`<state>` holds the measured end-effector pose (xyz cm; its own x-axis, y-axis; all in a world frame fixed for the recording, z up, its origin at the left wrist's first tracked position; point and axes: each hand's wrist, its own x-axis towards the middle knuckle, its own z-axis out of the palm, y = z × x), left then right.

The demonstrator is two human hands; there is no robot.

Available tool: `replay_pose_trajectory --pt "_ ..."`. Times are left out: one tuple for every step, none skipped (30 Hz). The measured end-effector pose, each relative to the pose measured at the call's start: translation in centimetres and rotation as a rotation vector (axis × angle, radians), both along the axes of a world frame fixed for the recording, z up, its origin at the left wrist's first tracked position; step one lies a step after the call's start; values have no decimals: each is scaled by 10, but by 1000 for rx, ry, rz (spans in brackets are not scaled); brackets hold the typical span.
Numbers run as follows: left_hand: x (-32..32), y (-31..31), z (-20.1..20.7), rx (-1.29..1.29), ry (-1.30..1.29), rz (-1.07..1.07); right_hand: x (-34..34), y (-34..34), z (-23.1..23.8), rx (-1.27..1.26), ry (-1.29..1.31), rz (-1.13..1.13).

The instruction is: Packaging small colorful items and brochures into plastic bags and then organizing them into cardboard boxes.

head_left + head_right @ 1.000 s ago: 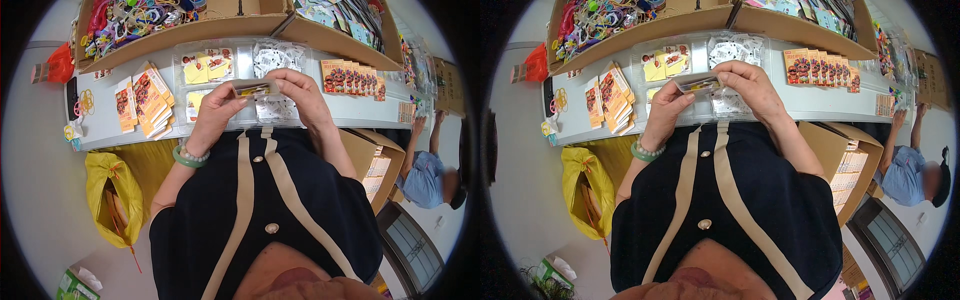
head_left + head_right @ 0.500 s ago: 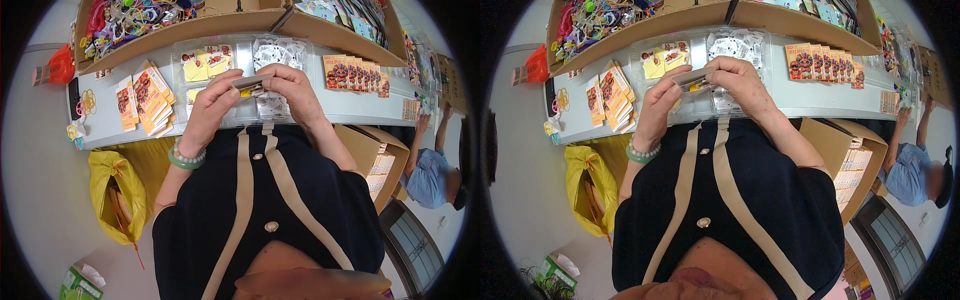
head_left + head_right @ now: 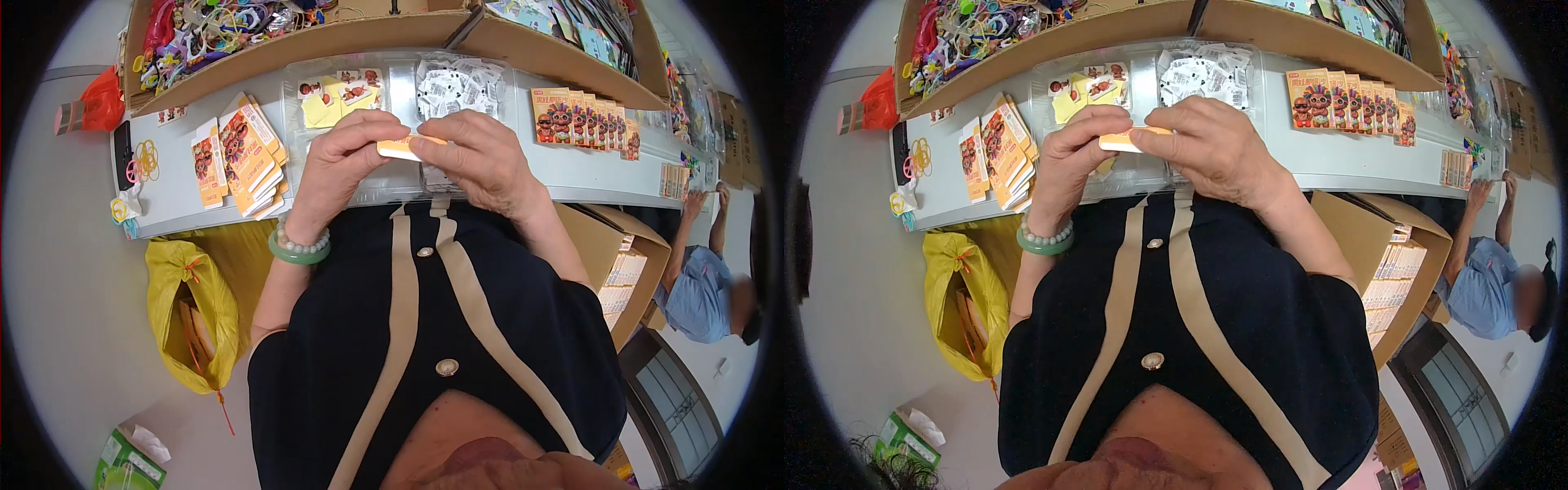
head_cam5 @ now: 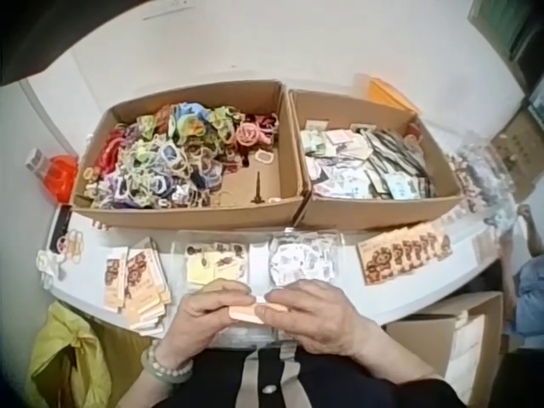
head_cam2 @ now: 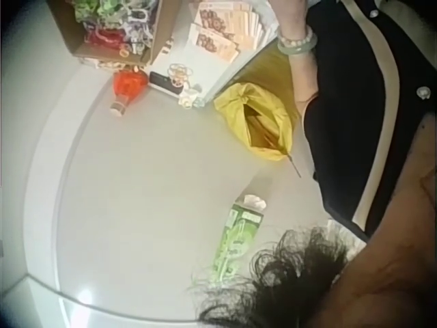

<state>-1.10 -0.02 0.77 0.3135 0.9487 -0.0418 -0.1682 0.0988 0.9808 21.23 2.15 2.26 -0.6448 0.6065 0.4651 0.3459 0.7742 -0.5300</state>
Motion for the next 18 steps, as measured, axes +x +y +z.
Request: replay_pose_trajectory --pt "-3 0 -1 -1 0 1 -1 -3 3 -1 0 1" --pt "-6 1 -2 16 20 -7 -3 -6 5 4 -8 -15" --pt "-8 1 -3 35 38 -15 -5 -7 7 11 -17 -29" --pt "-8 2 0 36 38 -13 -4 -8 5 11 -17 -28" --pt "-8 2 4 69 98 -57 -2 -9 -1 36 -27 -68" --pt "-9 3 8 103 158 -104 0 -10 -5 61 -36 -111" --pt "-8 2 12 104 159 -105 -1 -10 -6 61 -36 -113" --pt "-6 0 17 -31 43 -79 -2 -11 -7 -21 18 -121" --pt "-4 -1 20 -167 -72 -50 -4 -11 -7 -103 71 -127" --pt "-1 -1 19 -167 -72 -49 -5 -11 -7 -103 71 -126" --pt "2 1 17 24 109 -20 -7 -12 -6 -144 112 -130" --pt "5 2 15 215 292 8 -8 -12 -5 -186 154 -133" --pt "9 2 15 215 293 9 -8 -13 -2 -187 155 -132" --pt "12 2 15 297 366 56 -8 -12 5 -221 116 -172" --pt "15 2 16 380 438 102 -7 -12 9 -256 77 -214" --pt "16 2 16 380 437 101 -7 -11 9 -257 76 -215" --pt "18 1 16 402 444 135 -7 -9 9 -270 66 -214" --pt "19 1 15 425 450 168 -7 -7 8 -283 55 -213"
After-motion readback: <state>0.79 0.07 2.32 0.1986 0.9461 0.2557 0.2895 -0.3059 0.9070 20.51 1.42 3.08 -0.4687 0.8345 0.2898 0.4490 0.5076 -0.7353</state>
